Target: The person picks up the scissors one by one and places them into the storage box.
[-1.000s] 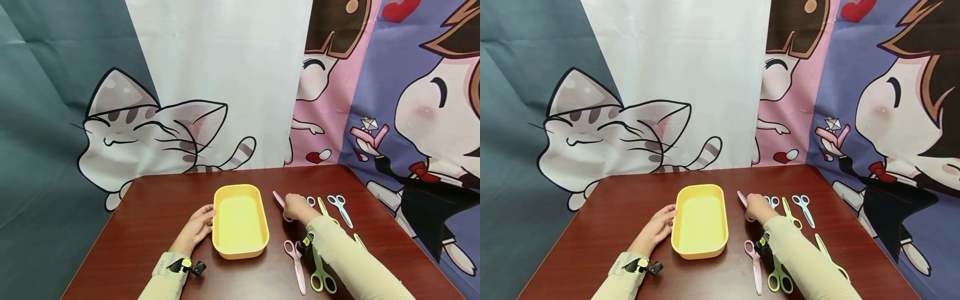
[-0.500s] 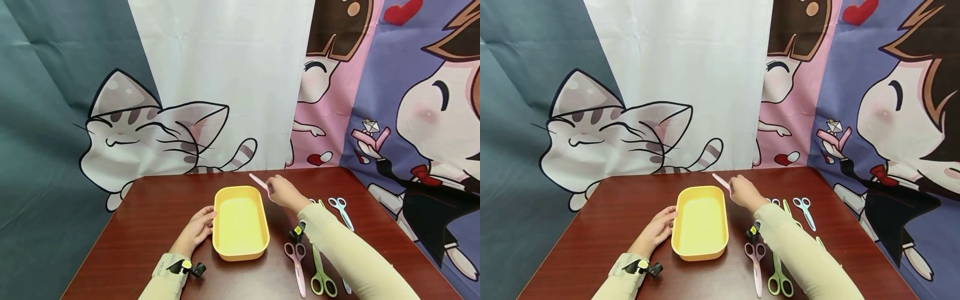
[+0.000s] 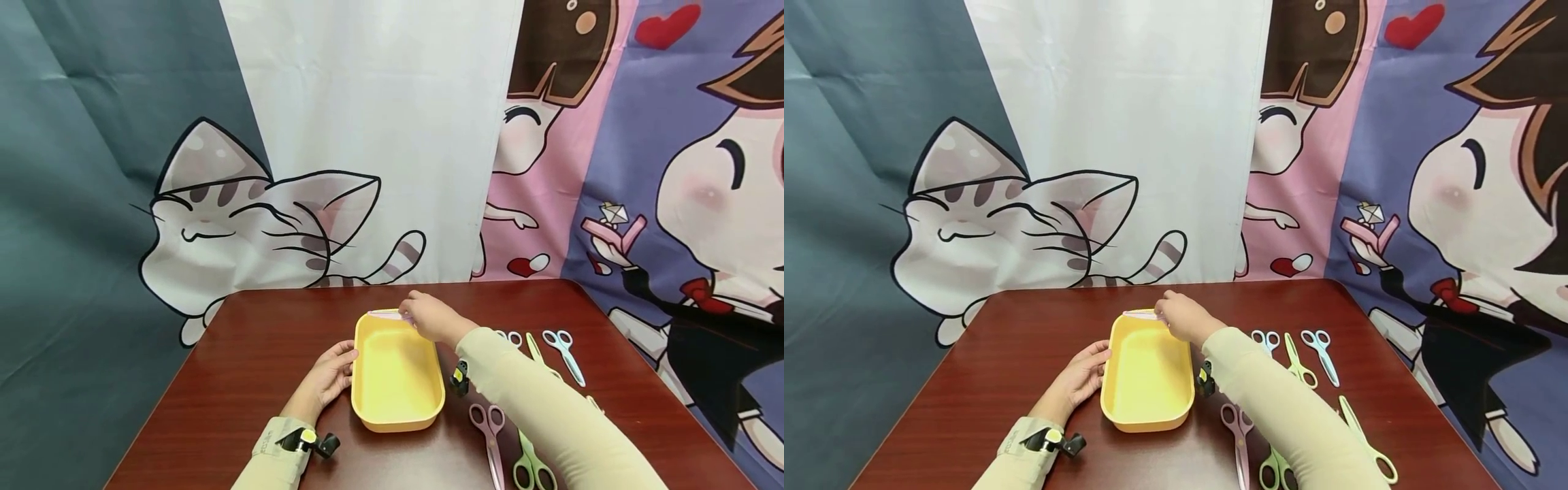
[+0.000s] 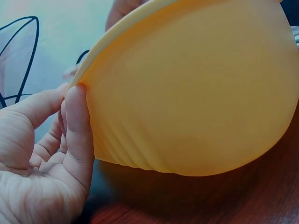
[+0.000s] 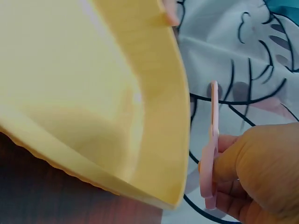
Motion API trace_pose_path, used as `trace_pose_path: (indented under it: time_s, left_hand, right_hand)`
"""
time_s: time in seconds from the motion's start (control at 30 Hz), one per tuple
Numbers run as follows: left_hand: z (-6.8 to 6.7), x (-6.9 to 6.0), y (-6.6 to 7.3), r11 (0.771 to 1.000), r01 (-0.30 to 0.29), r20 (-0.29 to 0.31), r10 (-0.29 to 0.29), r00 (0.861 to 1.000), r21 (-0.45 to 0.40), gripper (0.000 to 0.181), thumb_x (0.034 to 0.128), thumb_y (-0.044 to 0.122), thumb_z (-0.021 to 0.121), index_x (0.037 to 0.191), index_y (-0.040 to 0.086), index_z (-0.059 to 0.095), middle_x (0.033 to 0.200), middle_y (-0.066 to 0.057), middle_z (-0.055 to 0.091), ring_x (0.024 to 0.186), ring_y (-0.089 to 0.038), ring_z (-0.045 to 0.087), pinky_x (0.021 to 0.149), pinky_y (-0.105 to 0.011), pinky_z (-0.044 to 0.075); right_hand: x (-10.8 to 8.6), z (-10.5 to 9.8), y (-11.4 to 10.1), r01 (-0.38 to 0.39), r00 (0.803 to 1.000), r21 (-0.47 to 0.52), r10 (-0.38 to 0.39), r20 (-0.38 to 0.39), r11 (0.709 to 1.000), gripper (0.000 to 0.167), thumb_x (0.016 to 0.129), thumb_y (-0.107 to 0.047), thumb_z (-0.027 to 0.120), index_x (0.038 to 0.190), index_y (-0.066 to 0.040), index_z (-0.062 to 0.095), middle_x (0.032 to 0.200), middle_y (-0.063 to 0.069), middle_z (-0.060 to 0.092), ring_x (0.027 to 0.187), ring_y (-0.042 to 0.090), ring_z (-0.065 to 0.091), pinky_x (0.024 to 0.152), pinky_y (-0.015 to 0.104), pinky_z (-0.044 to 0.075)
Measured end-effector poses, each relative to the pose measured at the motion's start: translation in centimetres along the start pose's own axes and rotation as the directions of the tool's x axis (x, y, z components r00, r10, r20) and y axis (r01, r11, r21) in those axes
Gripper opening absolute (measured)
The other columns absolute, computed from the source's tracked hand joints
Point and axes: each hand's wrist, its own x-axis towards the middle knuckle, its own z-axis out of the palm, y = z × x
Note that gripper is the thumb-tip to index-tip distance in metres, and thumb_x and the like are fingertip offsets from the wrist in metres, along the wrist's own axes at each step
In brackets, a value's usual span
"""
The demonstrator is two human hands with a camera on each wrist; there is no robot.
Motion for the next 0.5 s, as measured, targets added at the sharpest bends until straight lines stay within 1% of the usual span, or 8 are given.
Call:
trace_pose_path:
  time_s: [0.07,0.2,0.33,0.5]
  left_hand:
    - [0.0,-0.1,0.0,1.000,-0.001,0.001,0.001,1.000,0.001,0.015,0.1047,0.001,0.050,0.106,0.015,0.056,0.080,0.003,0.064,0.061,-0.005,0.058,0.051,-0.020,0.052]
    - [0.0,-0.2,0.0,1.000,-0.006,0.000,0.006,1.000,0.000,0.016,0.1049,0.001,0.049,0.106,0.015,0.056,0.079,0.003,0.064,0.061,-0.005,0.058,0.052,-0.020,0.053]
    - [-0.1,-0.1,-0.1,1.000,0.003,-0.003,-0.003,1.000,-0.003,0.014,0.1043,0.002,0.051,0.108,0.014,0.055,0.081,0.002,0.065,0.063,-0.005,0.059,0.052,-0.020,0.054]
    - [-0.2,0.0,-0.1,1.000,0.005,0.013,-0.005,1.000,-0.003,0.013,0.1044,0.002,0.052,0.114,0.012,0.051,0.084,0.001,0.065,0.064,-0.006,0.061,0.053,-0.021,0.055]
  right_hand:
    - [0.3,0.6,-0.2,0.032,0.999,-0.032,-0.031,0.016,0.999,0.020,0.092,-0.001,0.070,0.111,-0.008,0.072,0.102,0.006,0.062,0.095,0.021,0.061,0.088,0.034,0.055]
    - [0.7,1.5,-0.5,0.029,0.998,-0.064,-0.025,0.060,0.998,0.018,0.093,-0.004,0.071,0.110,-0.010,0.073,0.101,0.005,0.060,0.096,0.022,0.062,0.090,0.034,0.055]
    - [1.0,2.5,-0.6,0.024,0.996,-0.043,-0.020,0.088,0.999,0.016,0.093,-0.006,0.072,0.108,-0.011,0.074,0.101,0.004,0.061,0.095,0.021,0.063,0.090,0.033,0.055]
    - [1.3,3.6,-0.5,0.064,0.994,-0.008,-0.063,0.090,0.998,0.012,0.093,-0.007,0.073,0.105,-0.008,0.074,0.100,0.005,0.063,0.094,0.022,0.065,0.088,0.034,0.055]
